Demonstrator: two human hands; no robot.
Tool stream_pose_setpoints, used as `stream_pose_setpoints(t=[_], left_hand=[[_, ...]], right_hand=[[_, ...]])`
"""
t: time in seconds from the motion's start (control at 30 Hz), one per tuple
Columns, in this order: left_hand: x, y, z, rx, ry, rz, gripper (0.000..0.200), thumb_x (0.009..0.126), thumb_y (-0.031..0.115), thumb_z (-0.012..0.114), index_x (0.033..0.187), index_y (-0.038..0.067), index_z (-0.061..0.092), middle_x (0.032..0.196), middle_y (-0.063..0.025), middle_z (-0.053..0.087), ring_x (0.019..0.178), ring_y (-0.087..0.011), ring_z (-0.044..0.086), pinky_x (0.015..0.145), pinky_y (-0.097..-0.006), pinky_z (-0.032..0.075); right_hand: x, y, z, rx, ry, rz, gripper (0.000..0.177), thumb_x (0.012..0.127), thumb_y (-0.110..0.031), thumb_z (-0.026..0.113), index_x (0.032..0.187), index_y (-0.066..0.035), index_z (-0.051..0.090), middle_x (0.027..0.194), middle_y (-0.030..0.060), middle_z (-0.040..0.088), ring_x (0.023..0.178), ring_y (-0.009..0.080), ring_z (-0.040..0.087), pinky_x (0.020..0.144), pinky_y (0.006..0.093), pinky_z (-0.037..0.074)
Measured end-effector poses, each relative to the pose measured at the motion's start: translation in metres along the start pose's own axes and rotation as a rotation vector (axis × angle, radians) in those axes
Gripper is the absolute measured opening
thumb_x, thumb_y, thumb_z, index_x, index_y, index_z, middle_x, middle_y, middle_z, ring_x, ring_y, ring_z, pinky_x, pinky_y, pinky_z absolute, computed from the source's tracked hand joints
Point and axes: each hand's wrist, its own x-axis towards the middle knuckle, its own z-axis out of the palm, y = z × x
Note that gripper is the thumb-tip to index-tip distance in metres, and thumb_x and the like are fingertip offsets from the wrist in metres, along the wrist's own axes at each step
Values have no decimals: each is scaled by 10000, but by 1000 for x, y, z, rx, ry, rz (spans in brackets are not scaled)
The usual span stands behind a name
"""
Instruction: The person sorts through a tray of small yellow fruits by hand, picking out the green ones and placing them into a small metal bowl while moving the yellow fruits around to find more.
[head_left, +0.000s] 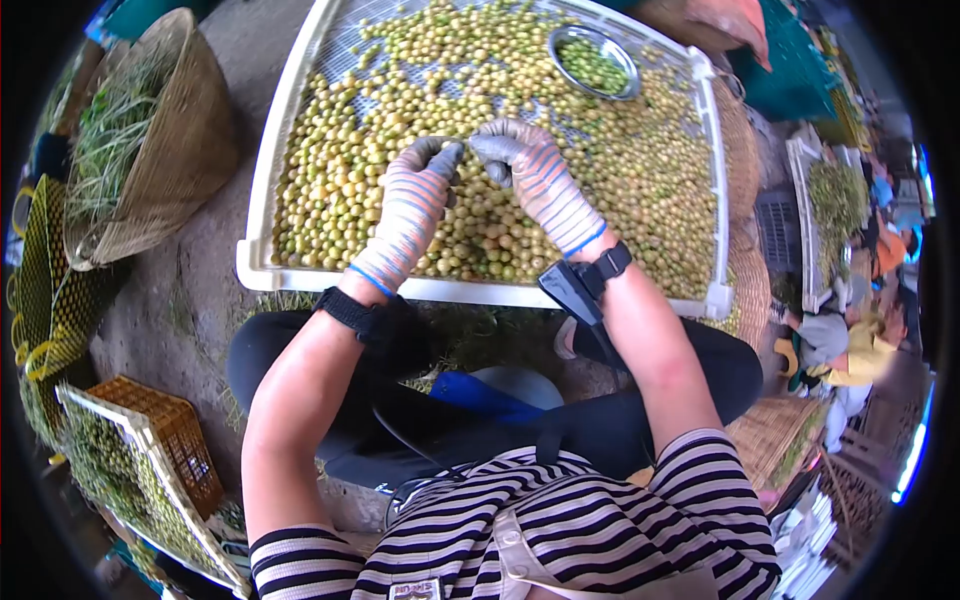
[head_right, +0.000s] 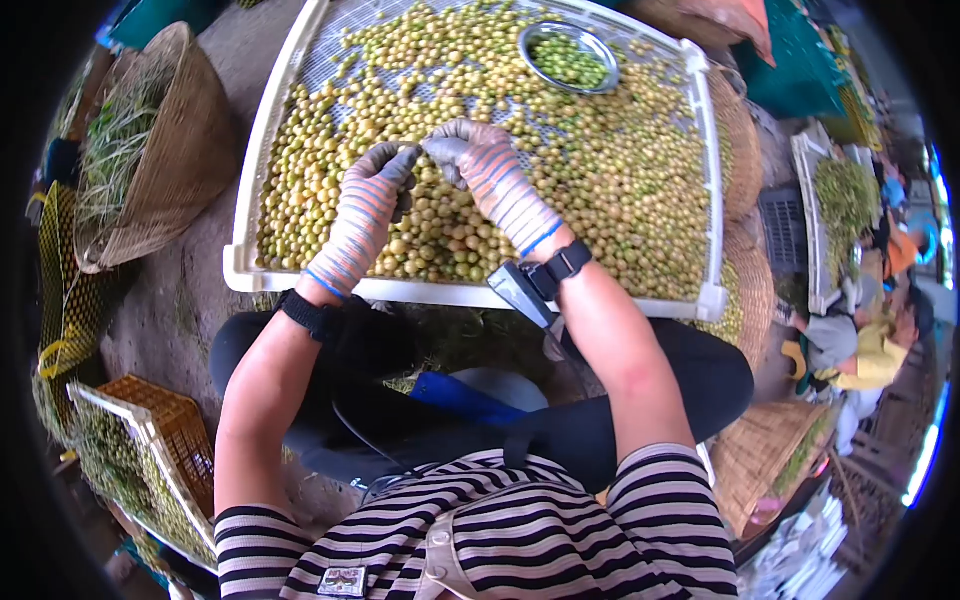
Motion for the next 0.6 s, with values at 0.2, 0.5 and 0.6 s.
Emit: stream_pose_setpoints(t=[0.2,0.5,0.6], left_hand=[[7,-6,1,-49,49,-21,585,870,216,608,1368,59,345,671,-10,567,421,-86,447,367,-217,334],[-29,17,22,-317,-140,-194,201,878,219,599,1013,71,622,686,27,536,539,-67,471,430,-172,343],[-27,-9,38,-430,-304,-363,203,895,194,556,1033,54,608,719,16,569,545,-70,482,431,-163,348]], right_hand=[[-102,1,-11,-674,-121,-306,200,800,-252,656,723,-71,626,611,48,588,582,139,561,560,314,458],[-137,-23,-49,-1543,-313,-135,140,751,-189,576,839,-101,642,871,140,639,829,310,626,717,430,499],[-72,-14,-117,-1421,276,-589,162,782,-150,576,918,-126,662,930,138,621,868,312,592,787,411,484]])
